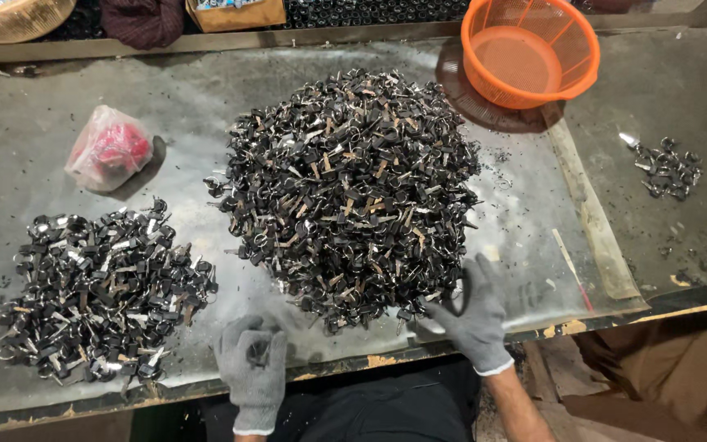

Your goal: The person sits at a metal workbench and sorts through a large pile of small black metal components, picking up pieces by hand, examining them, and dropping rejected pieces into a green bin below the table while keeping the rest in a pile. The person occasionally gathers and turns over sections of the pile while continuing to sort.

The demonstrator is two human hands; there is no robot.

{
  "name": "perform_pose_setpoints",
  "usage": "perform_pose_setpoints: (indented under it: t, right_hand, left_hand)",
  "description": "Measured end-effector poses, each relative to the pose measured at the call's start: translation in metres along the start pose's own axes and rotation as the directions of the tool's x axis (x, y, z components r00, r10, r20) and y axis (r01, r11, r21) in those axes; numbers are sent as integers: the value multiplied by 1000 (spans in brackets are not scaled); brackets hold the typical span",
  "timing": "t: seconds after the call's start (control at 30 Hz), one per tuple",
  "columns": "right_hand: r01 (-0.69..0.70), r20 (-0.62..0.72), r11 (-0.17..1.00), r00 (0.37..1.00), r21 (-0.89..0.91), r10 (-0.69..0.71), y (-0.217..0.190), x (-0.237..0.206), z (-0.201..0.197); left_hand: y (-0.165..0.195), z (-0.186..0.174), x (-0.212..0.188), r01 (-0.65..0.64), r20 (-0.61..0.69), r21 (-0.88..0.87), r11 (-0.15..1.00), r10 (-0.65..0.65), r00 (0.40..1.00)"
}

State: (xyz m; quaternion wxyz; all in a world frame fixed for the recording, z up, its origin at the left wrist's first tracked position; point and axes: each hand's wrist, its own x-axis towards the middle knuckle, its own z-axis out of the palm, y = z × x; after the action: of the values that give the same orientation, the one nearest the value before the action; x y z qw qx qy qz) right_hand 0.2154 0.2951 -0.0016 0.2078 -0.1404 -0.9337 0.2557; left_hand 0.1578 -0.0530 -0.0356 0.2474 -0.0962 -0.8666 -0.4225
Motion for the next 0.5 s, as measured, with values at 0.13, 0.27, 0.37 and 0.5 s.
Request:
perform_pose_setpoints:
  t: [0.13, 0.27, 0.37, 0.5]
  right_hand:
    - [118, 87, 986, 990, -117, -109, -12, 3, 5]
    - [170, 85, 980, 983, -99, -162, -16, 3, 4]
    - [225, 90, 969, 972, -107, -216, -13, 4, 6]
    - [245, 77, 963, 968, -115, -237, -8, 11, 10]
  left_hand:
    - [-1, 2, 8, 105, 128, 93, 990, -117, 985]
    - [6, 6, 10, -13, 173, 216, 976, -25, 985]
    - [8, 11, 12, 16, 167, 308, 951, -71, 983]
    - [6, 15, 12, 18, 143, 309, 951, -65, 988]
